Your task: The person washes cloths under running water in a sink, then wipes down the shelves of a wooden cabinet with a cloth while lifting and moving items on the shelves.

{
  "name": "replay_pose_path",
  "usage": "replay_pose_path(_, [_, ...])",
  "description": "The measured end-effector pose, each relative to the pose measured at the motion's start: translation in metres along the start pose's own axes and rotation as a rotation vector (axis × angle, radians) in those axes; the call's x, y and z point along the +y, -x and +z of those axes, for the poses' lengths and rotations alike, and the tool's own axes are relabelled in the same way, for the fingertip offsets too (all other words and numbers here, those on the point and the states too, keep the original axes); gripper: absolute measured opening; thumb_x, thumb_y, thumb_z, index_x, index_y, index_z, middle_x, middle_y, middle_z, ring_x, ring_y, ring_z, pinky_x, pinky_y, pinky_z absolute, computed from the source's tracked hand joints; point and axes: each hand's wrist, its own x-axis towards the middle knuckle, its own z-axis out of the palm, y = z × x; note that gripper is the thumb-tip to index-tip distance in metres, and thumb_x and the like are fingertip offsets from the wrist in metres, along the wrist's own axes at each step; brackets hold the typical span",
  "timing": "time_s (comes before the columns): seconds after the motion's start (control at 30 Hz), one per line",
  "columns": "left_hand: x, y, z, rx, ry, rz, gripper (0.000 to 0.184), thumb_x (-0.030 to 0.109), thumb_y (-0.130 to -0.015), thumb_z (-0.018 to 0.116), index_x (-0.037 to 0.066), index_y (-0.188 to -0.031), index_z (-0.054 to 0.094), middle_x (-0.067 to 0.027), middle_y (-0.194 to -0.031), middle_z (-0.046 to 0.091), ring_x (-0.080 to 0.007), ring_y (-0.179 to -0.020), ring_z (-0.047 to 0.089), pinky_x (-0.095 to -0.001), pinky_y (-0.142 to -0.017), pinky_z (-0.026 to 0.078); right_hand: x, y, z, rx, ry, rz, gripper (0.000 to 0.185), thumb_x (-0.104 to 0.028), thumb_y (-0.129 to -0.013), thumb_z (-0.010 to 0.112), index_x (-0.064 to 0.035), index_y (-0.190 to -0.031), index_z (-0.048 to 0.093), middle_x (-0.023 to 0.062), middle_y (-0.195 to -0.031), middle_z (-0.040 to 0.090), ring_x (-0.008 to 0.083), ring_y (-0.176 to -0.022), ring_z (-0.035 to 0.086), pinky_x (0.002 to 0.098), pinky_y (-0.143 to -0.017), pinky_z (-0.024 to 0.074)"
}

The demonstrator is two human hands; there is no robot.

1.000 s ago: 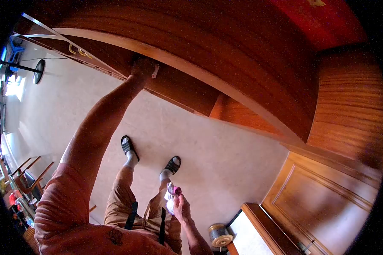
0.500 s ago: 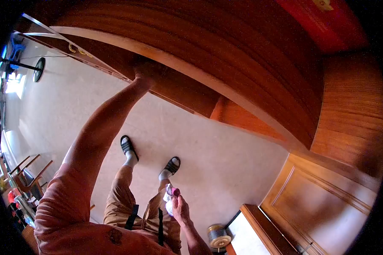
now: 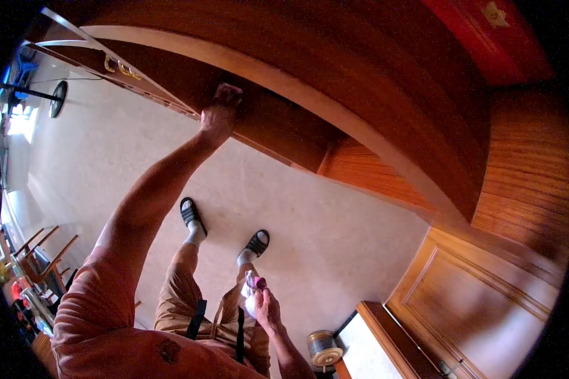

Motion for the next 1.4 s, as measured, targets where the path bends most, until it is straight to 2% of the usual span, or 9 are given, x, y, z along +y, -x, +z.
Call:
replay_pose_path(0.2, [0.037, -0.003, -0.070, -0.552, -0.225, -0.127, 0.026, 0.020, -0.083, 0.065, 0.011, -0.107, 0.073, -0.0056, -0.107, 0.069, -0.0184, -0.095, 0.068, -0.0388, -0.070, 0.056, -0.014, 0.005, 0.000, -0.028, -0.015, 0.056, 0.031, -0.029, -0.101, 0.049, 0.0000, -0.107, 0.057, 0.0295, -0.094, 0.066, 0.0480, -0.088, 0.064, 0.0536, -0.071, 0.0506])
replay_pose_path(0.23, [0.034, 0.011, -0.063, -0.548, -0.150, -0.142, 0.030, 0.021, -0.084, 0.065, 0.009, -0.111, 0.069, -0.0105, -0.101, 0.068, -0.0227, -0.087, 0.068, -0.0407, -0.065, 0.055, -0.013, 0.005, 0.000, -0.042, -0.042, 0.042, 0.032, -0.031, -0.102, 0.049, 0.0002, -0.106, 0.056, 0.0294, -0.092, 0.065, 0.0483, -0.087, 0.064, 0.0535, -0.071, 0.0499])
replay_pose_path(0.3, [0.045, 0.068, -0.079, 0.040, 0.340, -0.117, 0.047, 0.025, -0.089, 0.063, 0.002, -0.128, 0.052, -0.0258, -0.103, 0.060, -0.0419, -0.082, 0.063, -0.0529, -0.066, 0.053, -0.033, 0.005, -0.008, -0.069, -0.040, 0.055, 0.033, -0.032, -0.101, 0.049, 0.0006, -0.104, 0.056, 0.0293, -0.091, 0.064, 0.0485, -0.087, 0.063, 0.0528, -0.072, 0.0496])
replay_pose_path(0.4, [0.052, 0.177, -0.119, -0.249, 0.508, -0.323, 0.050, 0.024, -0.090, 0.062, 0.014, -0.137, 0.049, -0.0194, -0.108, 0.060, -0.0428, -0.083, 0.063, -0.0520, -0.064, 0.053, -0.051, 0.002, -0.015, -0.088, -0.019, 0.009, 0.033, -0.032, -0.100, 0.053, 0.0011, -0.102, 0.058, 0.0257, -0.088, 0.065, 0.0423, -0.083, 0.065, 0.0486, -0.071, 0.0500])
replay_pose_path(0.53, [0.033, 0.352, -0.175, -0.438, 0.463, -0.586, 0.052, 0.021, -0.084, 0.066, 0.007, -0.132, 0.053, -0.0199, -0.110, 0.058, -0.0389, -0.105, 0.057, -0.0484, -0.087, 0.050, -0.099, -0.020, -0.023, -0.115, -0.115, -0.090, 0.030, -0.029, -0.098, 0.060, 0.0009, -0.103, 0.061, 0.0158, -0.084, 0.066, 0.0248, -0.078, 0.064, 0.0399, -0.070, 0.0500])
replay_pose_path(0.6, [0.015, 0.450, -0.167, -0.567, 0.346, -0.643, 0.057, 0.026, -0.079, 0.071, 0.006, -0.130, 0.054, -0.0206, -0.116, 0.057, -0.0415, -0.115, 0.050, -0.0517, -0.097, 0.042, -0.152, -0.046, -0.031, -0.236, -0.017, -0.013, 0.030, -0.023, -0.096, 0.062, 0.0006, -0.115, 0.064, 0.0215, -0.105, 0.069, 0.0322, -0.095, 0.068, 0.0406, -0.082, 0.0529])
replay_pose_path(0.7, [-0.001, 0.515, -0.205, -1.006, 0.261, -0.826, 0.076, 0.042, -0.080, 0.069, 0.010, -0.143, 0.043, -0.0244, -0.134, 0.051, -0.0432, -0.124, 0.046, -0.0514, -0.106, 0.038, -0.208, -0.090, -0.017, -0.089, 0.064, -0.290, 0.027, -0.020, -0.094, 0.063, -0.0008, -0.112, 0.065, 0.0197, -0.099, 0.068, 0.0343, -0.092, 0.066, 0.0436, -0.079, 0.0528])
replay_pose_path(1.0, [-0.035, 0.554, -0.210, -0.792, 0.430, -1.103, 0.094, 0.048, -0.080, 0.071, 0.009, -0.154, 0.028, -0.0307, -0.133, 0.046, -0.0451, -0.121, 0.051, -0.0491, -0.099, 0.047, -0.466, -0.285, 0.030, 0.561, 0.468, -0.939, 0.047, -0.004, -0.095, 0.052, -0.0016, -0.141, 0.046, 0.0190, -0.128, 0.051, 0.0376, -0.118, 0.053, 0.0464, -0.098, 0.0453])
replay_pose_path(1.4, [-0.110, 0.543, -0.223, -0.942, 0.507, -1.114, 0.096, 0.055, -0.080, 0.072, 0.012, -0.154, 0.030, -0.0275, -0.124, 0.054, -0.0398, -0.111, 0.059, -0.0469, -0.093, 0.050, -0.487, -0.368, 0.061, 0.502, 1.157, -0.453, 0.020, -0.012, -0.093, 0.057, -0.0009, -0.105, 0.068, 0.0158, -0.122, 0.056, 0.0329, -0.109, 0.058, 0.0450, -0.090, 0.0536])
